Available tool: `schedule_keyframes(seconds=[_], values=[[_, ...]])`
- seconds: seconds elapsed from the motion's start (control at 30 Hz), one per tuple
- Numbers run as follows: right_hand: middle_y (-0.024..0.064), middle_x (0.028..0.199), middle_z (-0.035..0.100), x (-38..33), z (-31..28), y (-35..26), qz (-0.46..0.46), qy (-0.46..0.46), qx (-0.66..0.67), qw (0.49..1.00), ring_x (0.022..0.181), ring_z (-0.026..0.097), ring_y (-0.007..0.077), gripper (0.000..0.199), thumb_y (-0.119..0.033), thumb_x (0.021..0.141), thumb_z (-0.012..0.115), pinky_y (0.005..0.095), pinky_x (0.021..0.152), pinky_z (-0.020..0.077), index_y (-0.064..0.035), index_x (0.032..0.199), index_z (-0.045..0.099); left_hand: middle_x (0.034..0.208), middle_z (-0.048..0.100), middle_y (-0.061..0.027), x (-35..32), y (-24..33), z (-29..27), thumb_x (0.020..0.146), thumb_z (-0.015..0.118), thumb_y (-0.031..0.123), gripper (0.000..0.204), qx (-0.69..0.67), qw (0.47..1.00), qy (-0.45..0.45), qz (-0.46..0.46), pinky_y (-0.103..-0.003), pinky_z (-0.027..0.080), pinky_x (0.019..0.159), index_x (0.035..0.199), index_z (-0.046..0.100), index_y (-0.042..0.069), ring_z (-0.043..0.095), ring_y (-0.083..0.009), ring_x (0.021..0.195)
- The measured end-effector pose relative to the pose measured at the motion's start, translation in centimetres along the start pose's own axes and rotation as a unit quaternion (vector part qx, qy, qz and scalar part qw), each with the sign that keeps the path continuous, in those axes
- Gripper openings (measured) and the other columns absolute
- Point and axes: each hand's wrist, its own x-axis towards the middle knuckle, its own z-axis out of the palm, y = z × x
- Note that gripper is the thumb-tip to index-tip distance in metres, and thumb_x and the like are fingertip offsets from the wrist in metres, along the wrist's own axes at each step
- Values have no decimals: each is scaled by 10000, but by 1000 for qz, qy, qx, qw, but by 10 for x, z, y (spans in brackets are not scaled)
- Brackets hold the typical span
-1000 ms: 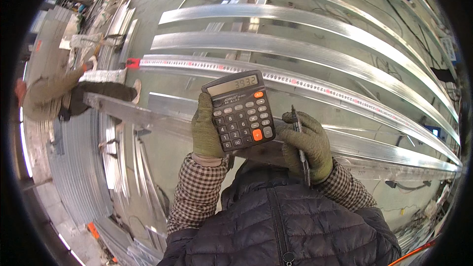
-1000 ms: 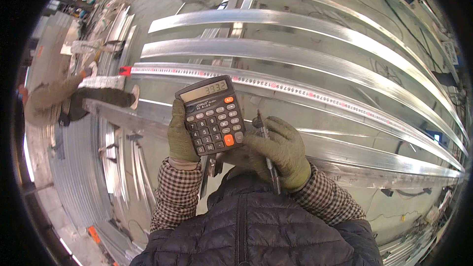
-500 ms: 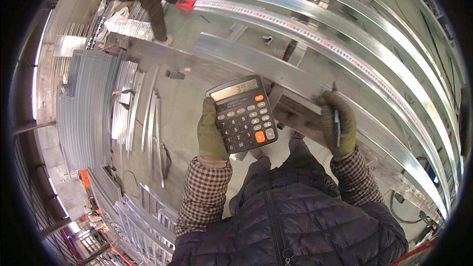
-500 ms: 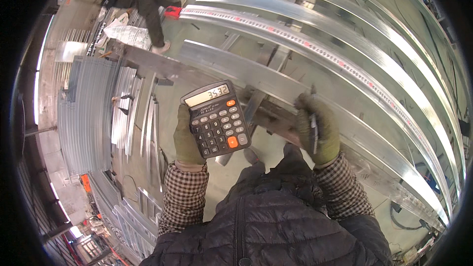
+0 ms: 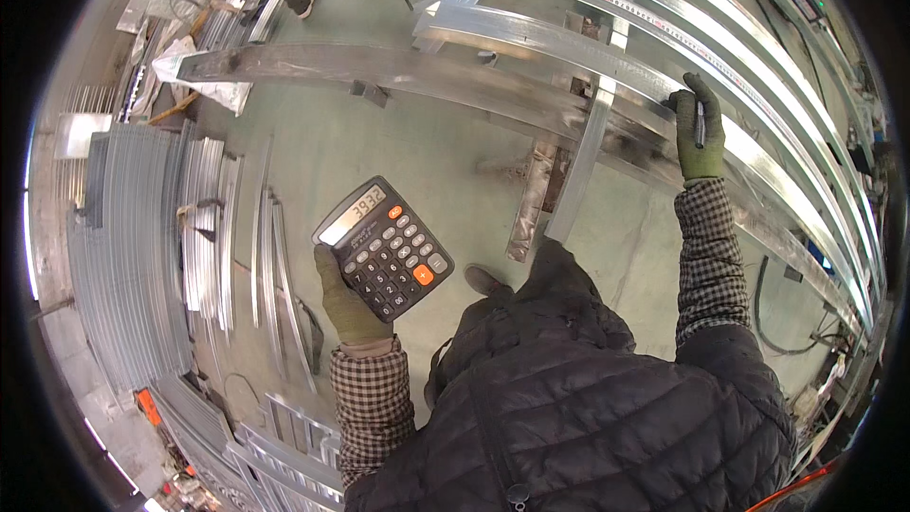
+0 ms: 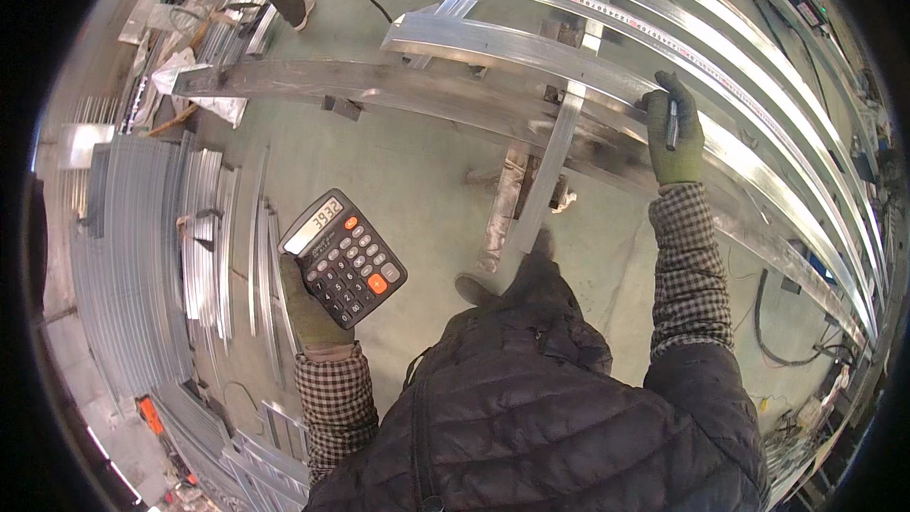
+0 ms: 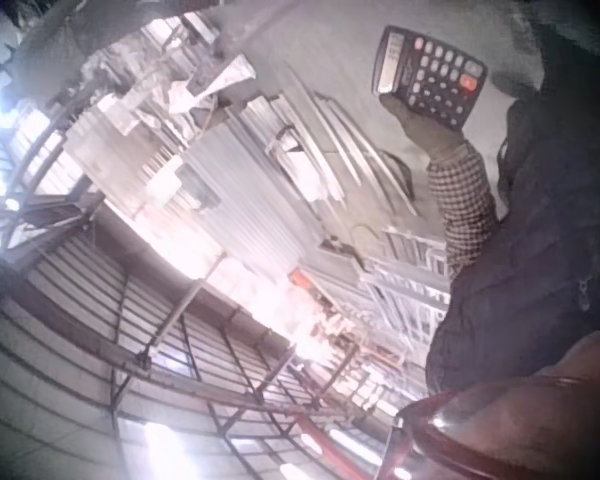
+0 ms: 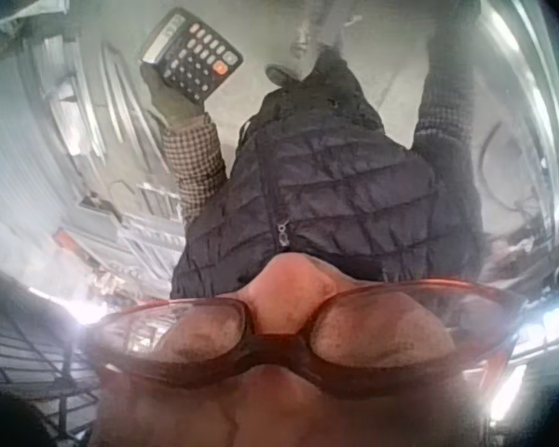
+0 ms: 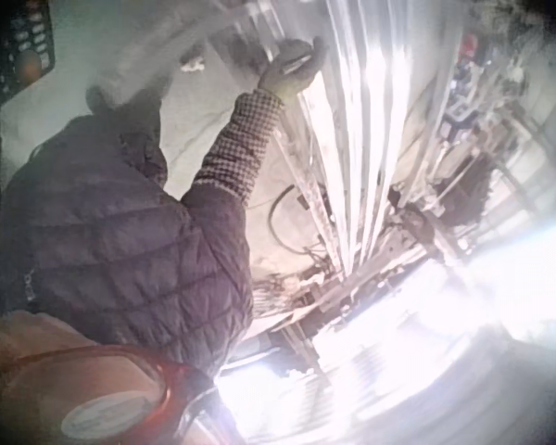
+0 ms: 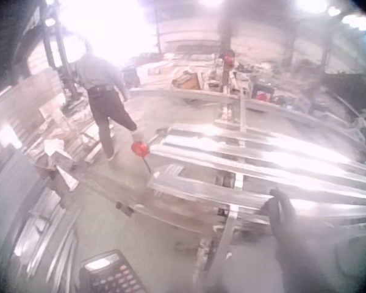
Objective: The person measures lengths on long metal bars using a tape measure and calculator, then marks the measured positions with a marker. The person repeats this process on multiple bars, writing numerical values on the metal surfaces.
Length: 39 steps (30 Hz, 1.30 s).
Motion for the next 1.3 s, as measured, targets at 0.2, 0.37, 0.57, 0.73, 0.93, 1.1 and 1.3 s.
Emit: schedule_keyframes(seconds=[0.2,0.37,0.57,0.73,0.93,1.1,1.3], values=[[61,1093,757,-11,2,17,30,95,39,994,1004,729,132,322,-184,1171,645,306,925,615,-72,1471,679,1340,771,-121,29,2,7,1185,536,544,614,-14,997,-77,-25,-408,668,998,1515,615,32,787,-243,1154],[60,1013,748,-60,6,-14,50,155,111,980,923,711,124,372,-215,1180,623,322,867,622,-17,1492,662,1340,778,-142,42,16,9,1183,518,572,633,3,988,-125,-94,-404,703,929,1486,645,30,806,-257,1108],[81,1057,759,-112,6,-71,25,215,148,965,960,735,145,386,-227,1188,606,309,862,633,30,1469,670,1326,782,-151,63,37,22,1184,522,560,608,28,961,-245,-125,-432,714,918,1486,649,48,811,-279,1101],[91,1088,766,-161,12,-127,29,248,134,959,938,753,153,381,-240,1184,614,311,862,649,37,1433,694,1299,804,-130,65,54,51,1167,579,539,586,55,947,-284,-142,-407,713,901,1464,679,44,821,-256,1065],[85,1128,780,-243,20,-174,65,303,128,942,983,721,156,378,-302,1186,631,335,923,610,27,1356,710,1317,797,-130,78,50,87,1178,573,507,553,34,901,-411,-131,-396,711,908,1487,674,59,818,-241,1085],[98,1076,768,-296,26,-189,87,348,23,933,924,719,152,284,-217,1183,625,315,850,612,29,1303,701,1329,794,-125,103,25,92,1174,596,486,526,15,882,-451,-134,-383,721,896,1480,675,64,821,-229,1081],[54,1007,776,-301,32,-199,139,382,22,913,856,688,98,196,-153,1132,716,261,767,576,12,1237,725,1287,800,-132,107,15,95,1183,584,460,517,59,883,-425,-188,-354,733,849,1463,667,33,829,-220,1048]])
